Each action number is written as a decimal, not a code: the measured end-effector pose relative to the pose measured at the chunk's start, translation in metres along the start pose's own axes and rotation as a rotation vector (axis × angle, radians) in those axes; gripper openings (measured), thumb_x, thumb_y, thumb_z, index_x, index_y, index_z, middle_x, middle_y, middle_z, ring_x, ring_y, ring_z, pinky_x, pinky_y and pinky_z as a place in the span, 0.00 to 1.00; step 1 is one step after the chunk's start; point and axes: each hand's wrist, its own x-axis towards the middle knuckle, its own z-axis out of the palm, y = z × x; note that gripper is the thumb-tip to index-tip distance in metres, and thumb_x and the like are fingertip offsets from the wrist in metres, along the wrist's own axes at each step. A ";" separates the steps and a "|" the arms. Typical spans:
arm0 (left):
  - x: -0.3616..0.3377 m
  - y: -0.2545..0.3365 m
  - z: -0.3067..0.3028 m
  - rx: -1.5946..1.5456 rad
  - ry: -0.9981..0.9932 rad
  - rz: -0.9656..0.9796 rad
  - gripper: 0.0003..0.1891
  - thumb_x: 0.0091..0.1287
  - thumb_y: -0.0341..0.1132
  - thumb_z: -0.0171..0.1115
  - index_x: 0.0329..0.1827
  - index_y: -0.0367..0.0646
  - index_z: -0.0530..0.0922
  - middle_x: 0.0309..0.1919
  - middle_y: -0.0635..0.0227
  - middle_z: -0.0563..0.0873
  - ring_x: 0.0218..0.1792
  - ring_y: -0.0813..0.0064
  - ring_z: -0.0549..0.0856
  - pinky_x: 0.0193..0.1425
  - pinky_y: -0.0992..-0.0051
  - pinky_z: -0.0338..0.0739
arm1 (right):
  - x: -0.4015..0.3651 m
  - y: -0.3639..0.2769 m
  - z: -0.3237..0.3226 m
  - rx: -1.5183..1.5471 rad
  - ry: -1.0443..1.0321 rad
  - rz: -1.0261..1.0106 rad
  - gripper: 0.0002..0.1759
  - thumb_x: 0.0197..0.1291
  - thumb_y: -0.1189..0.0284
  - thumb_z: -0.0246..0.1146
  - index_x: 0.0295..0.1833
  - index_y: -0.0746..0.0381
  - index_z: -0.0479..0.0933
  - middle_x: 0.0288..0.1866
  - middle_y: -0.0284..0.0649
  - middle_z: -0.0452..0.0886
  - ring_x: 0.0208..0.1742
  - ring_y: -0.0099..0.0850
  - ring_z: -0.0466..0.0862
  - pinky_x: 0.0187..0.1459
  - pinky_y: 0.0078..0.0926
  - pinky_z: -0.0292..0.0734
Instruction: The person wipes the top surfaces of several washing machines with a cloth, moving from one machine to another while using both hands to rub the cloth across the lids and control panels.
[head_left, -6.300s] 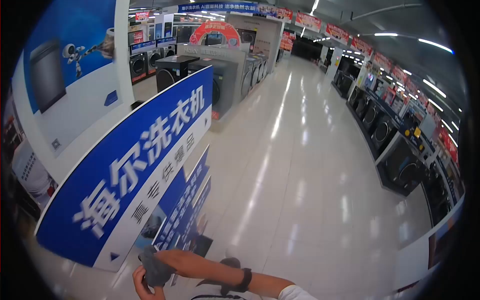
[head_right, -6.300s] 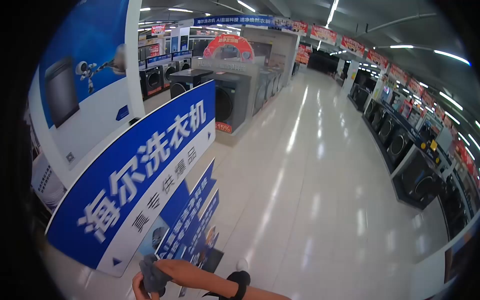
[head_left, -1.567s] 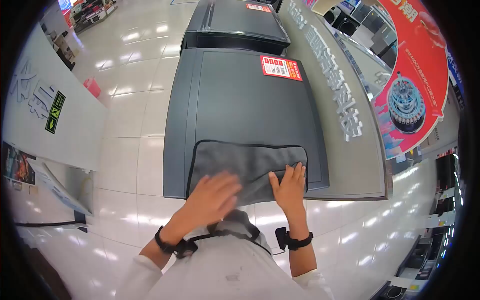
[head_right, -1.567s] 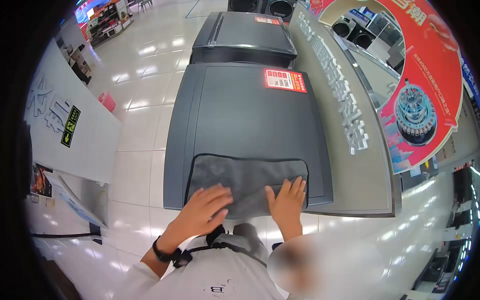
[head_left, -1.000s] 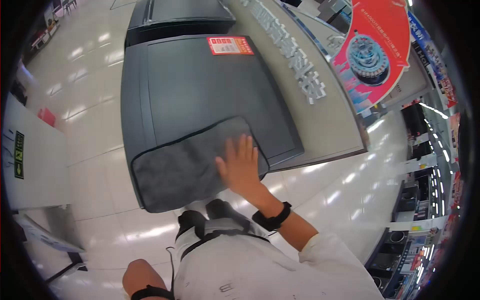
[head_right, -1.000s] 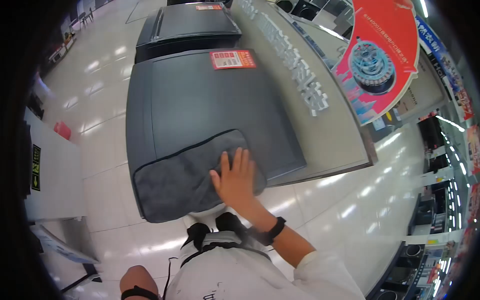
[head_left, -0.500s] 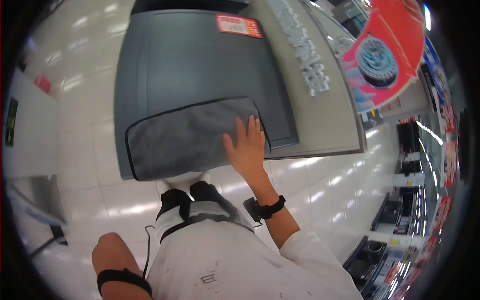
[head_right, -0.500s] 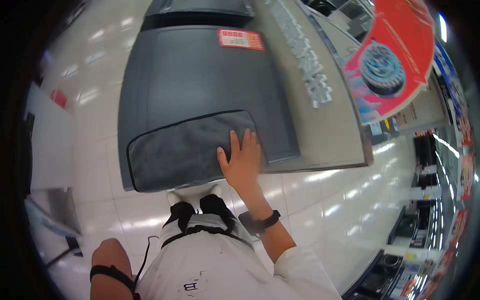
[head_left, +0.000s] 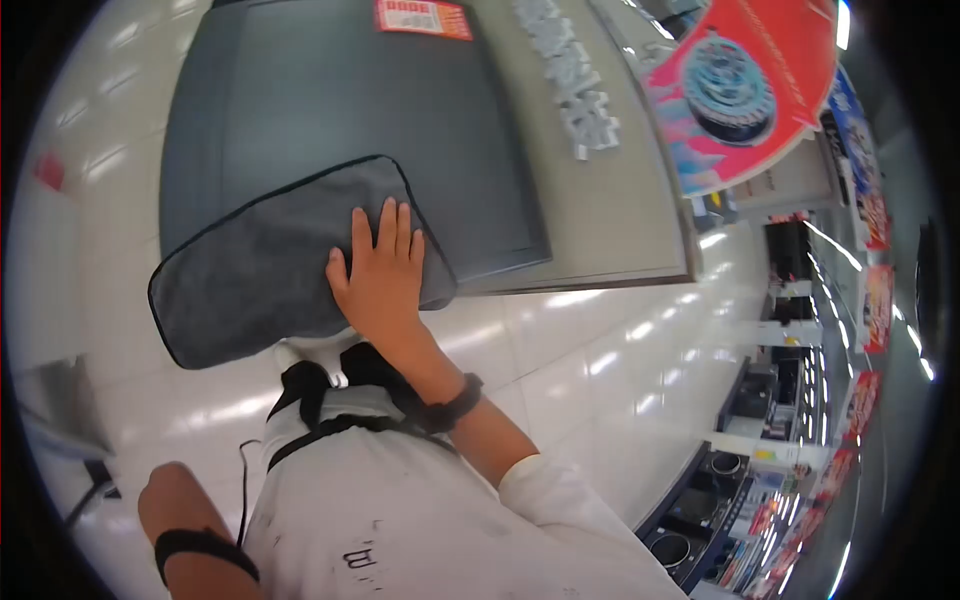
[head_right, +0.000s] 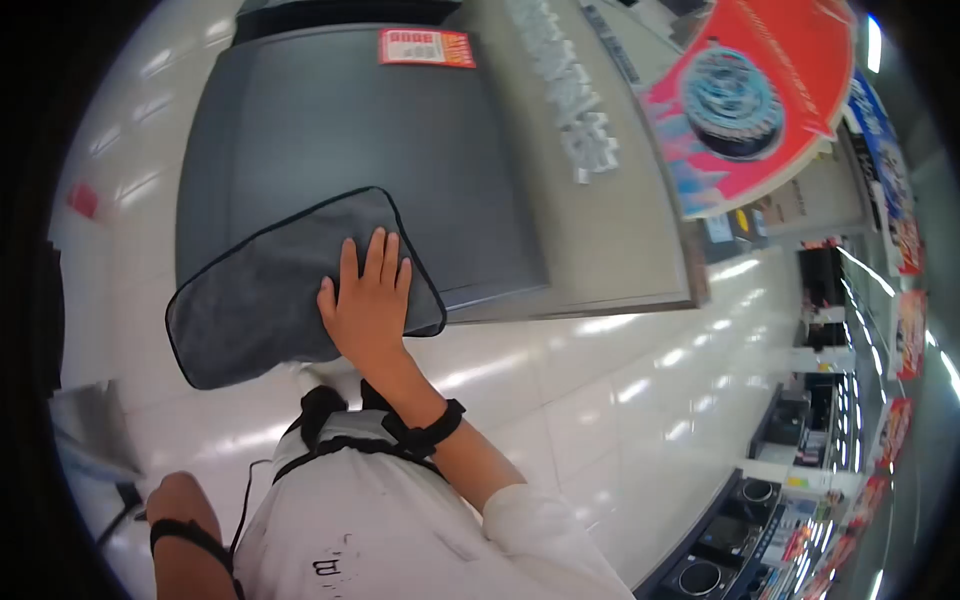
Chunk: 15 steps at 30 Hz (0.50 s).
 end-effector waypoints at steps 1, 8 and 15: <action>-0.001 -0.002 0.000 -0.007 0.013 -0.016 0.23 0.66 0.33 0.65 0.65 0.39 0.77 0.55 0.55 0.86 0.54 0.57 0.86 0.58 0.58 0.78 | 0.000 -0.018 0.004 0.035 -0.008 -0.032 0.33 0.65 0.58 0.63 0.70 0.65 0.74 0.75 0.68 0.67 0.79 0.64 0.64 0.74 0.65 0.60; -0.004 -0.005 0.003 -0.028 0.085 -0.017 0.24 0.65 0.34 0.66 0.65 0.39 0.77 0.55 0.55 0.86 0.54 0.57 0.86 0.58 0.57 0.78 | 0.006 -0.036 0.009 0.129 -0.063 -0.079 0.31 0.64 0.57 0.64 0.68 0.62 0.76 0.75 0.65 0.68 0.79 0.61 0.66 0.74 0.65 0.60; 0.004 -0.007 -0.008 -0.021 0.014 -0.088 0.25 0.65 0.34 0.67 0.66 0.40 0.77 0.55 0.56 0.86 0.53 0.56 0.86 0.59 0.57 0.78 | 0.018 0.091 -0.013 -0.085 0.056 0.194 0.31 0.65 0.55 0.63 0.69 0.61 0.76 0.75 0.61 0.70 0.79 0.58 0.67 0.76 0.61 0.60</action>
